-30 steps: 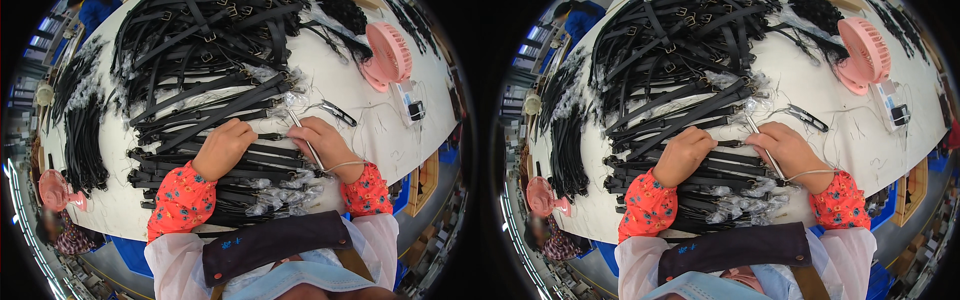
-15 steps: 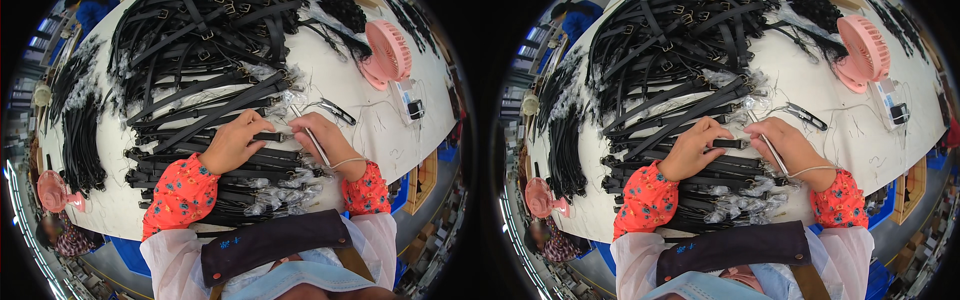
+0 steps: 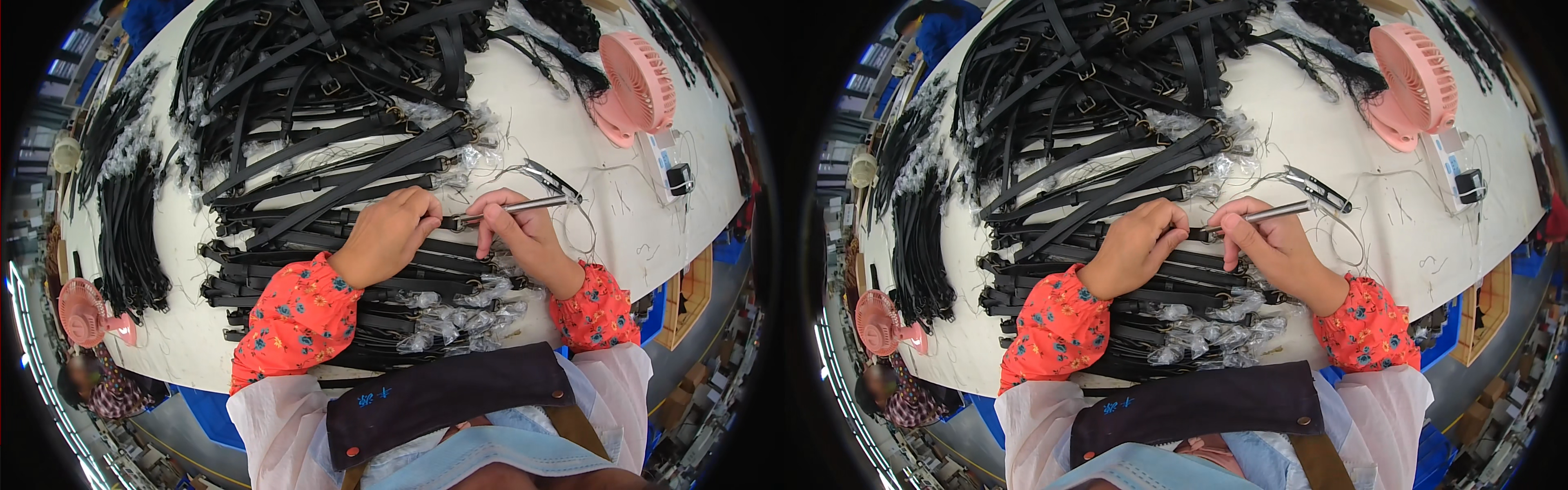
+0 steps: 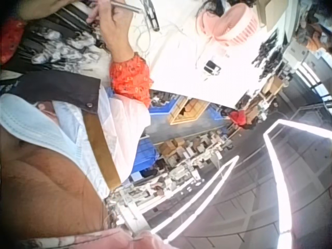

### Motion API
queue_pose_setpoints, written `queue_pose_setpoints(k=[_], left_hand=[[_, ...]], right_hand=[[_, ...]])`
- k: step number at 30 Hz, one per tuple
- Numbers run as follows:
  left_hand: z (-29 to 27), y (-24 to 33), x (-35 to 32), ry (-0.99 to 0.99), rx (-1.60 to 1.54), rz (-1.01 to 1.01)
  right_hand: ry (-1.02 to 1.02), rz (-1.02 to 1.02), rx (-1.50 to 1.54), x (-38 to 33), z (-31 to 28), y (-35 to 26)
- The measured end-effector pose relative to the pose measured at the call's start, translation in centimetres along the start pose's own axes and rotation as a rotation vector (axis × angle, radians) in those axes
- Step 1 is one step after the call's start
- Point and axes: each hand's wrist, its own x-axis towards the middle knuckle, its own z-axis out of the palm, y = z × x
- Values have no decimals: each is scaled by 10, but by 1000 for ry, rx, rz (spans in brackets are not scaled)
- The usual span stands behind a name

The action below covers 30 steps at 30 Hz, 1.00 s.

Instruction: The person uses a metal tool to attach metal hardware to the ends of black fabric straps. They repeatedly pick up a strap, insert the tool into the strap's end, and manipulate the hardware to secure it. The person works at a table covered with piles of straps and hardware components.

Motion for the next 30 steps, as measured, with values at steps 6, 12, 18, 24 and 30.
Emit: queue_pose_setpoints(k=[6, 12, 18, 24, 30], left_hand=[[0, -2, 1, -1, -77, -86], [0, -2, 1, 7, -77, -93], [-1, -1, 1, 2, -73, -116], [-1, 0, 1, 10, -83, -109], [-1, -1, 1, 10, -76, -97]], right_hand=[[-24, 57, -40, 1, 4, -2], [-27, 65, -57, 2, 5, 1], [-40, 61, -69, 3, 6, 4], [-37, 57, -64, 3, 6, 3], [-58, 94, -75, 2, 6, -1]])
